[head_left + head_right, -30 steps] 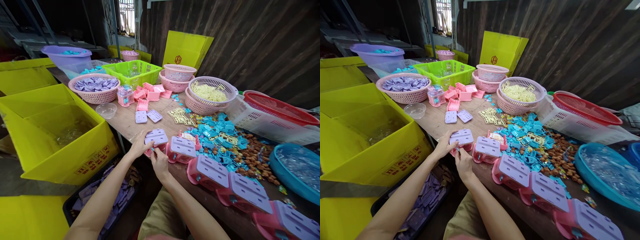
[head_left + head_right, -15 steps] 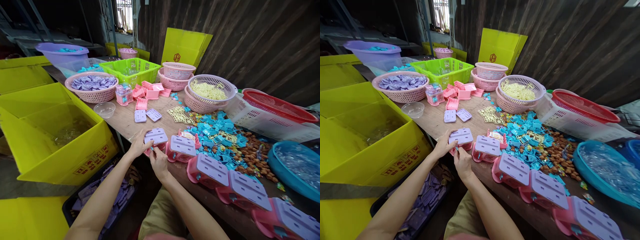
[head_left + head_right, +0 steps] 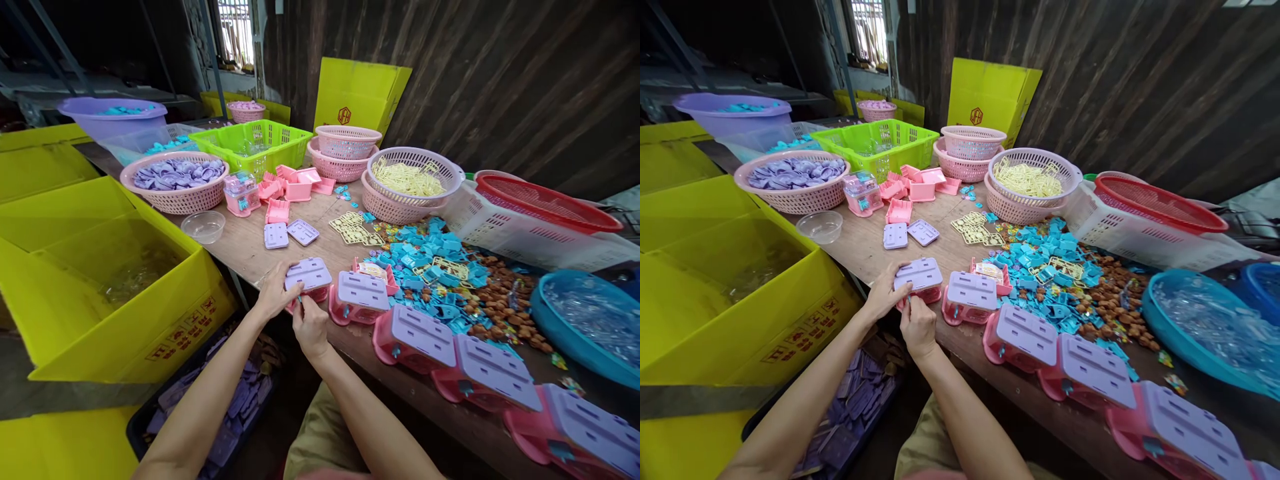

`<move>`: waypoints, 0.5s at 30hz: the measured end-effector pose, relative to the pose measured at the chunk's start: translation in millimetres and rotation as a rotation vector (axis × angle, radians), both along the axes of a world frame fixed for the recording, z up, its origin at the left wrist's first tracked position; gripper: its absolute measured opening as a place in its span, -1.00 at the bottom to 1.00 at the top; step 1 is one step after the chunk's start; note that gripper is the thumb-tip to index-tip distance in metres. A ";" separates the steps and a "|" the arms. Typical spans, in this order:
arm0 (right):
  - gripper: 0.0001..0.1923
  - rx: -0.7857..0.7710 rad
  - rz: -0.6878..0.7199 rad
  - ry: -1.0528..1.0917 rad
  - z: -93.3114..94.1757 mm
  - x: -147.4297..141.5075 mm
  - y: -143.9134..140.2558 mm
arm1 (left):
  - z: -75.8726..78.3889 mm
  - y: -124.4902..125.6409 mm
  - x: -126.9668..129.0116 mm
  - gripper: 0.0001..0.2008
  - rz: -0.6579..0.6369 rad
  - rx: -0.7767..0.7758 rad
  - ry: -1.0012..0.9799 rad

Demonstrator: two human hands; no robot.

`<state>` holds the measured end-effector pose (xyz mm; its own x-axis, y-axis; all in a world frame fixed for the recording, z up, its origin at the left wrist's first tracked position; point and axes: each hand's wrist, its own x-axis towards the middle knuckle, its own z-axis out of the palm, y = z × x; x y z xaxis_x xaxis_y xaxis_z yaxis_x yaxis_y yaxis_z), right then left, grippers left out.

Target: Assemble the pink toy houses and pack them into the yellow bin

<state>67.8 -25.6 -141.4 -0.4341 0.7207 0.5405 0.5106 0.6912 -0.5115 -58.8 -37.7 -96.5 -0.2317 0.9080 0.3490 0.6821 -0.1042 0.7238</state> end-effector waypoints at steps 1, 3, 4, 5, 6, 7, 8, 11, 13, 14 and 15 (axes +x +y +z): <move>-0.74 -0.002 -0.005 -0.002 -1.0 -0.8 -0.2 | -0.3 -0.2 0.4 -0.58 0.004 0.001 0.000; -0.74 -0.011 -0.013 -0.008 -3.2 -3.4 -0.4 | -0.5 -0.3 1.3 -0.58 0.017 -0.004 -0.005; -0.74 -0.015 -0.017 -0.010 -4.2 -5.1 -0.3 | -0.3 -0.2 1.7 -0.57 0.023 -0.009 -0.009; -0.74 -0.019 -0.019 -0.013 -5.0 -6.8 -0.2 | 0.2 0.0 2.1 -0.57 0.029 -0.014 -0.013; -0.74 -0.021 -0.021 -0.016 -5.5 -8.5 -0.2 | 1.1 0.0 2.6 -0.56 0.034 -0.018 -0.015; -0.74 -0.021 -0.024 -0.020 -5.5 -9.8 -0.4 | 2.4 -0.1 3.1 -0.56 0.038 -0.021 -0.016; -0.74 -0.018 -0.028 -0.024 -4.9 -10.8 -0.9 | 4.1 -0.6 3.7 -0.55 0.044 -0.026 -0.016; -0.74 0.015 -0.051 -0.049 0.7 -10.4 -3.2 | 9.1 -3.6 4.5 -0.51 0.067 -0.049 -0.023; -0.78 0.052 -0.073 -0.076 5.9 -8.8 -3.4 | 9.6 -4.1 2.5 -0.47 0.070 -0.073 -0.027; -0.82 0.070 -0.085 -0.088 8.6 -7.9 -2.6 | 8.6 -3.2 0.7 -0.45 0.058 -0.085 -0.021; -0.86 0.083 -0.094 -0.102 11.2 -6.8 -1.3 | 7.0 -1.4 -1.1 -0.43 0.058 -0.090 -0.013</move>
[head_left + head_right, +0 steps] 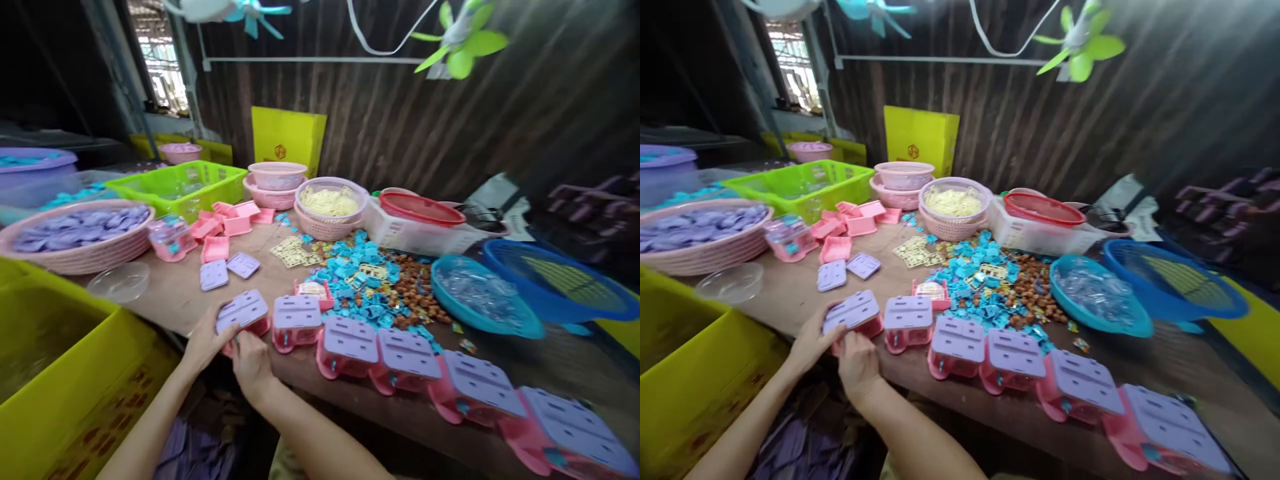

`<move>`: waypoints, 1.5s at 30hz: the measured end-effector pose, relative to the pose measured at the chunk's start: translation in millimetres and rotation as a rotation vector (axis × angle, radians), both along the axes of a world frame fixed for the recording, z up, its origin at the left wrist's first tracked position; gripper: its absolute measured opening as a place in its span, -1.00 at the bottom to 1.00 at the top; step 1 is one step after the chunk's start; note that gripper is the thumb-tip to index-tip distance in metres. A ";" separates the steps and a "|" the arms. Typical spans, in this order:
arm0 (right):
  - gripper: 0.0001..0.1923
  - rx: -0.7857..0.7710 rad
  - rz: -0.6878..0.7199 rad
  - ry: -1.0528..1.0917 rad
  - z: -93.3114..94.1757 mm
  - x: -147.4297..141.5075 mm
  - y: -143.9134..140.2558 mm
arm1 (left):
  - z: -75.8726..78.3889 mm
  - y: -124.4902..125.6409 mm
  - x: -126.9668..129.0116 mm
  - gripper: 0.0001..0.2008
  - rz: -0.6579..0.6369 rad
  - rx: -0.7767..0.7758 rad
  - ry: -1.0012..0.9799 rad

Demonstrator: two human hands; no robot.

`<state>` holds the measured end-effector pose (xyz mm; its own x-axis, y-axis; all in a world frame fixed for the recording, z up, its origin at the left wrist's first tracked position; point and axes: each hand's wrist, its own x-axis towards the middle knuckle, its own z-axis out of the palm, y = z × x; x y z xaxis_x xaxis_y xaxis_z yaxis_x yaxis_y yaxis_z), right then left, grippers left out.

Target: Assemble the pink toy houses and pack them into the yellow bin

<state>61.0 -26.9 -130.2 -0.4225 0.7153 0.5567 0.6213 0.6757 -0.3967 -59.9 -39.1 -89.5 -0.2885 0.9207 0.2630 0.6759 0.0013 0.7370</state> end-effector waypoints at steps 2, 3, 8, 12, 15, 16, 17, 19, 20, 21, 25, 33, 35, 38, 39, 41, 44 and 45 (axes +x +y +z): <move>-0.93 -0.038 -0.001 -0.083 5.2 3.1 2.9 | -3.6 4.4 -2.3 -0.41 0.015 0.000 0.010; -0.93 -0.080 0.003 -0.139 7.7 5.2 3.9 | -4.9 6.0 -2.3 -0.40 0.025 0.004 0.011; -0.89 -0.250 0.059 -0.268 12.8 14.6 6.6 | -5.8 7.6 4.7 -0.41 0.030 0.006 0.022; -0.80 -0.326 0.094 -0.286 9.2 13.6 7.7 | -5.8 7.5 8.2 -0.45 0.045 0.002 0.040; -0.78 -0.367 0.107 -0.313 9.6 11.7 6.9 | -4.8 6.9 10.5 -0.45 0.045 0.007 0.023; -0.78 -0.377 0.110 -0.322 10.5 11.3 6.6 | -4.5 6.8 10.9 -0.45 0.046 0.008 0.012; -0.77 -0.387 0.112 -0.330 11.6 11.1 6.5 | -4.3 6.7 11.0 -0.46 0.047 0.008 0.003; -0.75 -0.406 0.112 -0.345 14.2 11.1 6.8 | -4.5 6.9 10.1 -0.46 0.049 0.008 -0.006; -0.75 -0.416 0.113 -0.351 15.5 11.3 7.1 | -4.8 6.9 9.4 -0.46 0.046 0.005 -0.006; -0.74 -0.426 0.116 -0.356 16.8 11.5 7.4 | -5.3 7.0 8.5 -0.46 0.044 0.003 -0.004; -0.72 -0.474 0.129 -0.372 24.2 13.8 5.8 | -6.9 6.2 7.4 -0.44 0.030 0.001 0.010; -0.70 -0.500 0.238 -0.403 92.3 100.7 6.6 | -8.8 6.8 5.2 -0.39 -0.070 0.007 -0.030; -0.73 -0.501 0.222 -0.412 118.6 148.3 24.6 | -8.3 11.1 -0.8 -0.37 -0.091 -0.020 -0.046; -0.72 -0.473 -0.086 -0.494 148.2 220.8 65.7 | -1.0 20.7 -12.4 -0.34 -0.161 -0.069 -0.041; -0.71 -0.452 -0.181 -0.563 152.4 241.5 81.3 | 3.8 24.4 -16.5 -0.33 -0.195 -0.100 -0.033; -0.66 -0.428 -0.249 -0.727 150.8 273.5 111.8 | 16.1 32.4 -23.7 -0.32 -0.276 -0.175 -0.006; -0.47 -0.406 -0.221 -0.894 129.2 295.0 148.4 | 35.4 45.7 -26.1 -0.36 -0.366 -0.224 0.074; -0.40 -0.380 -0.175 -0.917 120.1 296.5 157.0 | 40.3 49.7 -22.6 -0.37 -0.361 -0.214 0.123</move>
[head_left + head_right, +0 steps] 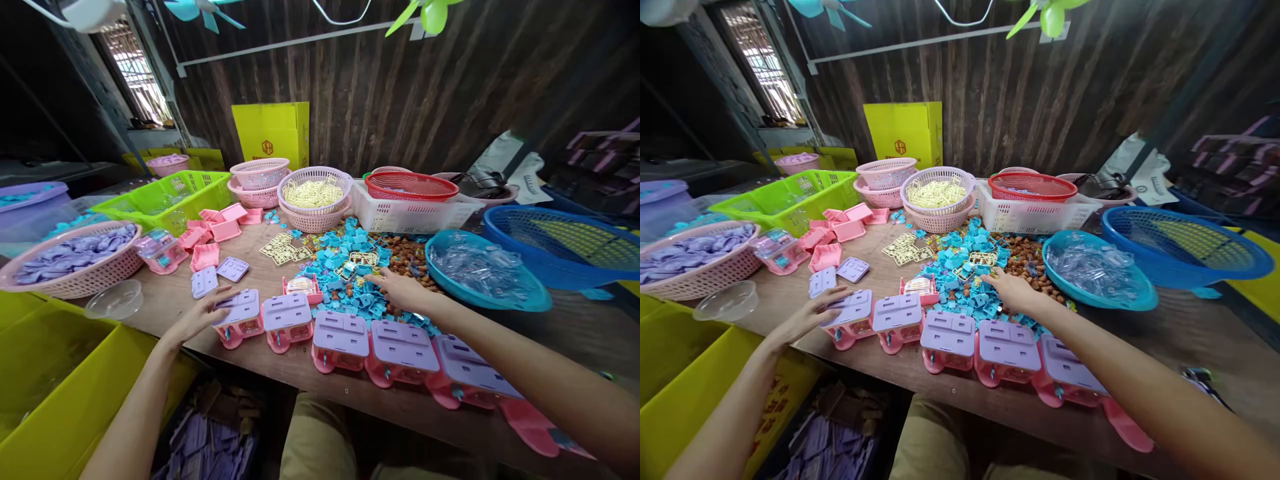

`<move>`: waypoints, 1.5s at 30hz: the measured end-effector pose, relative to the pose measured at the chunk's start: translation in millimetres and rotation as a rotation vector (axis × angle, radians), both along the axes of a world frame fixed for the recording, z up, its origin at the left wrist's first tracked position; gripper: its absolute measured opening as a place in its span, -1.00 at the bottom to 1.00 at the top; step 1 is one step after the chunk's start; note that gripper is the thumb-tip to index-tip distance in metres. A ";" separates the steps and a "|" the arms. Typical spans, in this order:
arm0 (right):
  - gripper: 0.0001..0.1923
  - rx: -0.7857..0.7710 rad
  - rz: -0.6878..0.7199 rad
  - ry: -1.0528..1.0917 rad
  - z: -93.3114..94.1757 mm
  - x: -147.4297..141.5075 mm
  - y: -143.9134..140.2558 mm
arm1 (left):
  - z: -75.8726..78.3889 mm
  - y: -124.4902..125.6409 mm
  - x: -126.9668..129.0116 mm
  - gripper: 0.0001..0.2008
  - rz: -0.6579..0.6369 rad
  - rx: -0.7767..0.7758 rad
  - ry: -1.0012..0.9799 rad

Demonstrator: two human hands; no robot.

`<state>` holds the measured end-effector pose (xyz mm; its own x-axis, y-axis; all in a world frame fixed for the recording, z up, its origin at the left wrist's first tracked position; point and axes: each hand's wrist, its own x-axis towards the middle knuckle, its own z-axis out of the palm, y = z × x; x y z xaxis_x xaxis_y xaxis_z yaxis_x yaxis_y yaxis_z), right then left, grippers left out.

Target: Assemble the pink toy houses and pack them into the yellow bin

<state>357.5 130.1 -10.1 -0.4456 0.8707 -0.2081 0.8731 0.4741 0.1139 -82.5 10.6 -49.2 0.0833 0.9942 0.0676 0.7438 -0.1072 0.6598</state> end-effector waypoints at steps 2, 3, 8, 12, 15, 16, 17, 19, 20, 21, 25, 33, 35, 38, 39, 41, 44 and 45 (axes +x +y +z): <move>-0.36 0.005 0.121 0.009 -16.4 -1.8 12.3 | 5.8 6.0 15.5 -0.37 0.048 0.058 0.128; -0.39 0.006 0.170 0.020 -22.8 -3.9 16.5 | 6.6 7.6 27.1 -0.38 0.074 0.081 0.203; -0.63 0.028 0.255 0.068 -33.5 -10.0 24.8 | -2.0 6.2 87.9 -0.45 0.019 0.101 0.464; -0.63 0.096 0.219 0.111 -20.0 0.9 22.6 | -6.0 8.7 93.9 -0.54 -0.055 0.197 0.492; -0.73 0.160 0.102 0.221 -2.4 22.3 14.0 | -4.5 12.9 80.3 -0.55 -0.108 0.209 0.445; -0.76 0.174 0.060 0.297 3.7 32.2 8.2 | -3.6 13.9 77.2 -0.54 -0.117 0.203 0.425; -0.76 0.179 0.023 0.393 9.5 43.4 0.4 | -2.5 14.8 76.5 -0.52 -0.120 0.201 0.406; -0.71 0.161 -0.042 0.610 18.9 68.0 -21.9 | 0.2 16.5 85.6 -0.49 -0.098 0.244 0.375; -0.66 0.141 -0.081 0.716 22.0 80.3 -36.1 | 1.8 17.6 96.6 -0.46 -0.084 0.293 0.358; -0.61 0.118 -0.121 0.816 23.9 91.8 -51.8 | 3.7 18.4 112.2 -0.45 -0.072 0.358 0.337; -0.57 0.083 -0.248 1.140 20.4 126.7 -118.0 | 11.4 14.8 214.2 -0.42 -0.283 0.512 0.198; -0.70 0.186 -0.508 1.308 -12.3 175.6 -206.4 | 0.3 -3.4 429.2 -0.32 -0.845 0.415 0.184; -0.69 0.233 -0.600 1.364 -25.8 190.4 -218.6 | -5.2 -2.1 460.5 -0.29 -0.884 0.402 0.216; -0.65 0.342 -0.764 1.428 -47.7 210.1 -231.4 | -10.7 5.6 493.4 -0.30 -0.917 0.369 0.253; -0.63 0.362 -0.821 1.462 -54.7 215.1 -234.3 | -11.1 9.7 501.2 -0.30 -0.931 0.350 0.245; -0.59 0.382 -0.921 1.524 -66.7 222.6 -238.5 | -9.4 18.9 513.0 -0.28 -0.962 0.285 0.209; -0.55 0.406 -1.004 1.572 -77.8 228.2 -241.2 | -3.0 29.1 525.1 -0.29 -0.953 0.146 0.155; -0.55 0.409 -1.009 1.579 -79.4 228.8 -241.2 | -1.1 29.9 528.7 -0.33 -0.925 0.101 0.130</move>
<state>586.3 -111.1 -89.5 0.6304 0.7726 0.0751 0.1731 -0.0456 -0.9839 446.2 40.5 -50.3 0.8506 0.5191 0.0845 0.4016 -0.7448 0.5330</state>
